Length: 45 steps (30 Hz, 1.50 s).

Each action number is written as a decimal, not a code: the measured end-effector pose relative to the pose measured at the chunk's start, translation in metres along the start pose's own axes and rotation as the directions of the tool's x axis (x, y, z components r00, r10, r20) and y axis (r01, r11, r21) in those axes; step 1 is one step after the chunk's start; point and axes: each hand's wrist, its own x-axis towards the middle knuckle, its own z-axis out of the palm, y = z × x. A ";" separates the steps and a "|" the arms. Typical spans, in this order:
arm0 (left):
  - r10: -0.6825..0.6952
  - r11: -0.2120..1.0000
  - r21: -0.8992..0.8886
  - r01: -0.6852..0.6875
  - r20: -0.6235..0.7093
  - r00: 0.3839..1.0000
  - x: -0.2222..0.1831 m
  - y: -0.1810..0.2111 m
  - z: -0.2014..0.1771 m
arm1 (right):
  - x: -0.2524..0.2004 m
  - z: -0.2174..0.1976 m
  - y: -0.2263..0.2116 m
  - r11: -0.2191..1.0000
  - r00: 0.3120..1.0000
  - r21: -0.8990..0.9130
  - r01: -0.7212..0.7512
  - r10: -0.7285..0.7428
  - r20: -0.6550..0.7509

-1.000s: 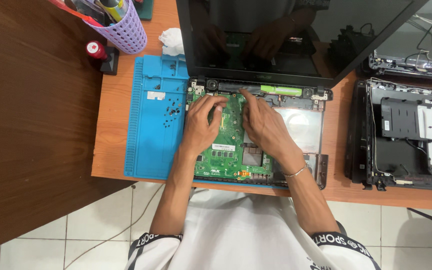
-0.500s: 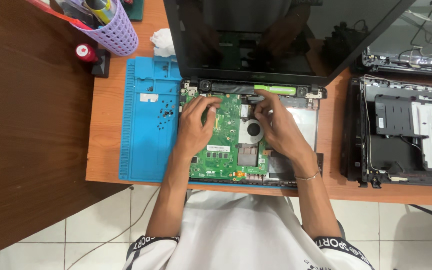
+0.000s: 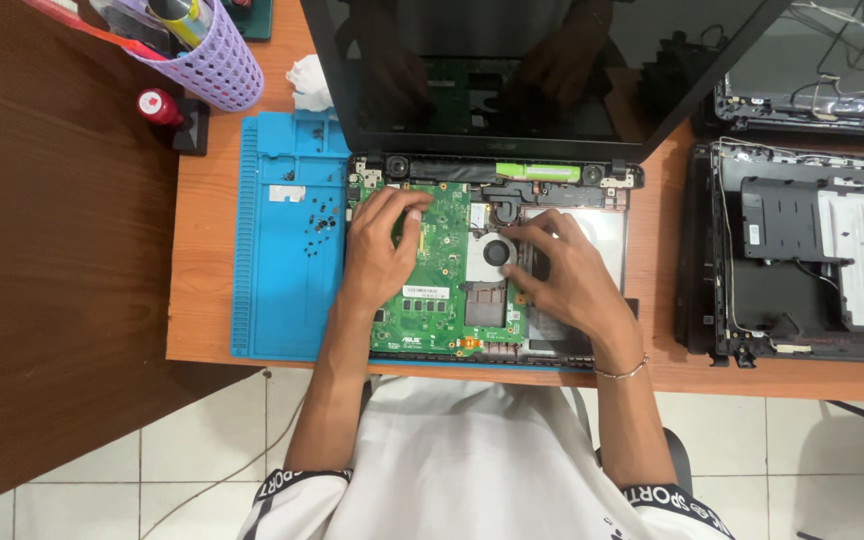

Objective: The person organizes the internal wiring of a laptop screen assembly by hand, picks up a laptop body to examine it, and then removes the keyboard bezel and handles components on the motherboard using a small tool.

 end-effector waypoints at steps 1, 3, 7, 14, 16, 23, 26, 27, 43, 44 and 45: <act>-0.001 1.000 0.006 0.001 0.002 1.000 0.000 0.000 0.000 | -0.001 0.000 -0.002 1.000 1.000 0.008 -0.012 0.012 0.005; -0.003 1.000 0.017 0.003 0.004 1.000 0.000 0.000 0.001 | -0.003 0.000 -0.004 0.999 0.999 0.022 -0.034 0.033 0.017; 0.007 1.000 0.023 -0.006 -0.006 1.000 0.000 0.001 0.001 | -0.003 0.002 -0.002 1.000 1.000 0.027 -0.005 0.004 0.026; 0.005 0.999 0.035 -0.004 -0.012 1.000 0.000 0.004 0.002 | -0.002 0.006 0.005 0.999 0.998 0.040 0.009 -0.012 0.055; -0.001 0.999 0.035 0.001 -0.013 1.000 0.001 0.004 0.002 | -0.002 0.007 0.006 0.999 0.998 0.040 0.018 -0.020 0.052; -0.028 0.999 0.021 0.028 -0.017 0.999 0.000 0.007 0.000 | -0.007 0.009 0.006 0.998 0.999 0.065 0.019 -0.022 0.046; -0.036 0.999 -0.033 0.035 -0.023 0.999 0.001 0.008 -0.004 | -0.007 0.009 0.005 0.998 0.999 0.066 0.015 -0.017 0.033; -0.040 0.998 -0.057 0.039 -0.026 0.999 0.000 0.009 -0.006 | -0.007 0.009 0.004 0.998 0.999 0.068 0.008 -0.011 0.034; -0.093 0.995 -0.042 0.089 -0.111 0.989 -0.037 0.009 -0.044 | -0.001 0.012 0.001 0.990 0.993 0.102 0.093 -0.085 -0.081; -0.116 0.993 -0.048 0.111 -0.109 0.987 -0.037 0.009 -0.047 | 0.000 0.012 -0.001 0.991 0.996 0.120 0.063 -0.055 -0.068; -0.144 0.989 -0.054 0.138 -0.106 0.984 -0.039 0.009 -0.051 | 0.000 0.012 -0.004 0.990 0.999 0.139 0.032 -0.025 -0.049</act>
